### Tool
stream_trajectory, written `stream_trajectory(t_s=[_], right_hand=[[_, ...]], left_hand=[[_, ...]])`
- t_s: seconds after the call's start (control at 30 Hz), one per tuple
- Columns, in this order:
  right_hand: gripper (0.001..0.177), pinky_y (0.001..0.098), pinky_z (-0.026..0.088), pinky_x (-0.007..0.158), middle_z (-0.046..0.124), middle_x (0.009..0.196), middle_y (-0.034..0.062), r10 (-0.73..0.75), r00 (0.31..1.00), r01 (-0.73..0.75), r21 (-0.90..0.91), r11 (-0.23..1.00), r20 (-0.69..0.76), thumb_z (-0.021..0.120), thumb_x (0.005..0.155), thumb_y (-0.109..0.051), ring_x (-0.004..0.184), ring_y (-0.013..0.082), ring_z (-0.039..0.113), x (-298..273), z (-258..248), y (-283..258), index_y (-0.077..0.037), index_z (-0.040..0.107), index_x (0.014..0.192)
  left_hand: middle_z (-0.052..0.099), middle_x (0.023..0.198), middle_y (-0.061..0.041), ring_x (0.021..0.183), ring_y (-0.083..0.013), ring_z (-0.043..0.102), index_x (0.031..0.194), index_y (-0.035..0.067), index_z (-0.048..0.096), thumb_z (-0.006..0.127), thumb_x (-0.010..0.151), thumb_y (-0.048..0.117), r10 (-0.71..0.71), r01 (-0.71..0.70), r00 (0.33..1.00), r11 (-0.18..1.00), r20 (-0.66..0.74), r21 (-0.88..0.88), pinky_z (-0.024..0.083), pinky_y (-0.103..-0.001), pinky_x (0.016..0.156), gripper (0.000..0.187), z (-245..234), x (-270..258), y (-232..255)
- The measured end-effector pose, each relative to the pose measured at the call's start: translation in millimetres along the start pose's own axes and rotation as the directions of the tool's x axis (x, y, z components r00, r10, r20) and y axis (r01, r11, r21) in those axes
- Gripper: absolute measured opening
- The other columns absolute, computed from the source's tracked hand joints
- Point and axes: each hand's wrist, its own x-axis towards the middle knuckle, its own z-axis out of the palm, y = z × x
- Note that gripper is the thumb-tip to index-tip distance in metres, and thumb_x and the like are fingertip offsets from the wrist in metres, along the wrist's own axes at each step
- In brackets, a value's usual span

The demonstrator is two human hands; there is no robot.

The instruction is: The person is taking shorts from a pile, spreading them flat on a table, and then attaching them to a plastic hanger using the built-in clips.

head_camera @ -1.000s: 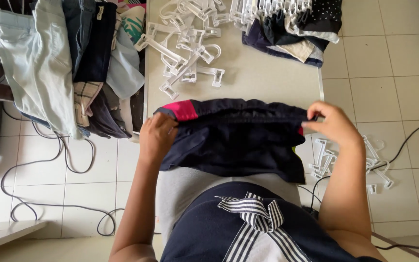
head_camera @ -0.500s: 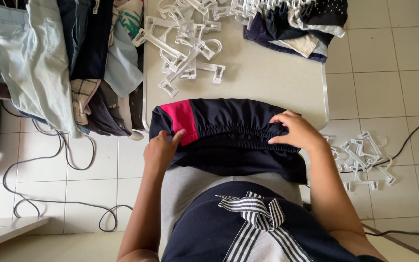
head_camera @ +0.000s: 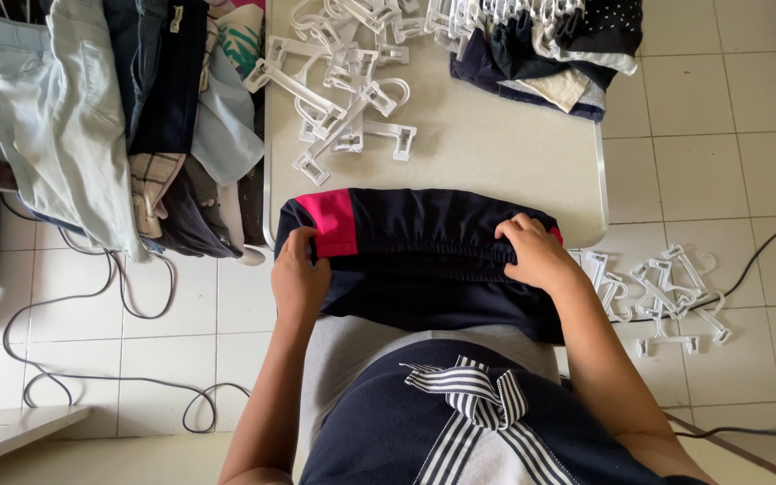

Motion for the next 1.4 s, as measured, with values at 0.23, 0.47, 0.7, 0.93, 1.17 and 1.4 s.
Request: stream_trajectory(t_s=[0.23, 0.47, 0.7, 0.93, 1.17, 1.4], right_hand=[[0.059, 0.0533, 0.050, 0.096, 0.052, 0.133, 0.0121, -0.078, 0.997, 0.080, -0.064, 0.995, 0.021, 0.072, 0.082, -0.012, 0.133, 0.0351, 0.047, -23.3, -29.6, -41.6, -0.011, 0.052, 0.138], [0.053, 0.0567, 0.050, 0.101, 0.072, 0.119, 0.0249, -0.394, 0.914, 0.290, 0.522, 0.802, 0.098, 0.075, 0.078, -0.014, 0.116, 0.0415, 0.067, -86.6, -106.6, -105.7, -0.003, 0.064, 0.129], [0.072, 0.0368, 0.042, 0.110, 0.057, 0.141, 0.0149, -0.425, 0.599, 0.771, 0.344, 0.536, -0.679, 0.085, 0.079, -0.024, 0.133, 0.0278, 0.055, -75.4, -116.2, -117.9, -0.001, 0.054, 0.140], [0.065, 0.0539, 0.032, 0.115, 0.068, 0.128, 0.0091, -0.682, 0.455, 0.890, 0.271, 0.367, -0.573, 0.087, 0.075, -0.040, 0.126, 0.0307, 0.062, -86.9, -129.7, -147.3, -0.006, 0.066, 0.126], [0.019, 0.0429, 0.051, 0.095, 0.068, 0.075, 0.0021, -0.517, 0.621, 0.740, 0.224, 0.635, -0.589, 0.083, 0.078, -0.011, 0.075, 0.0255, 0.072, -87.2, -113.2, -119.7, -0.009, 0.070, 0.092], [0.010, 0.0301, 0.050, 0.073, 0.054, 0.072, 0.0042, 0.102, 0.362, 0.756, 0.355, 0.549, -0.927, 0.068, 0.096, 0.003, 0.064, 0.0113, 0.053, -95.7, -130.6, -91.3, -0.005, 0.064, 0.101]], left_hand=[[0.073, 0.105, -0.024, 0.106, -0.0445, 0.069, 0.134, 0.013, 0.040, 0.048, 0.100, 0.031, -0.107, 0.105, 0.994, 0.910, 0.018, -0.402, 0.051, -0.055, 0.090, 0.040, -7.0, 4.3, 29.8], [0.065, 0.116, -0.023, 0.115, -0.0439, 0.059, 0.140, 0.013, 0.038, 0.041, 0.101, 0.038, 0.065, 0.019, 0.983, 0.893, 0.172, -0.449, 0.044, -0.054, 0.097, 0.047, -2.7, 12.8, 21.8], [0.056, 0.130, -0.022, 0.126, -0.0432, 0.048, 0.147, 0.014, 0.037, 0.034, 0.101, 0.046, 0.253, -0.058, 0.910, 0.861, 0.328, -0.505, 0.037, -0.054, 0.105, 0.056, 15.6, 13.9, 31.8], [0.048, 0.141, -0.022, 0.134, -0.0426, 0.040, 0.152, 0.015, 0.035, 0.028, 0.102, 0.053, 0.407, -0.116, 0.804, 0.822, 0.433, -0.557, 0.031, -0.054, 0.111, 0.063, 65.8, -16.6, 70.5], [0.039, 0.154, -0.021, 0.145, -0.0419, 0.029, 0.158, 0.016, 0.033, 0.021, 0.102, 0.061, 0.557, -0.134, 0.633, 0.762, 0.537, -0.633, 0.023, -0.053, 0.119, 0.073, 78.0, -25.5, 57.0], [0.061, 0.138, -0.014, 0.134, -0.0274, 0.054, 0.152, 0.011, 0.047, 0.045, 0.087, 0.081, 0.737, -0.006, 0.503, 0.525, 0.451, -0.851, 0.038, -0.045, 0.113, 0.095, 59.9, -37.8, 71.3]])
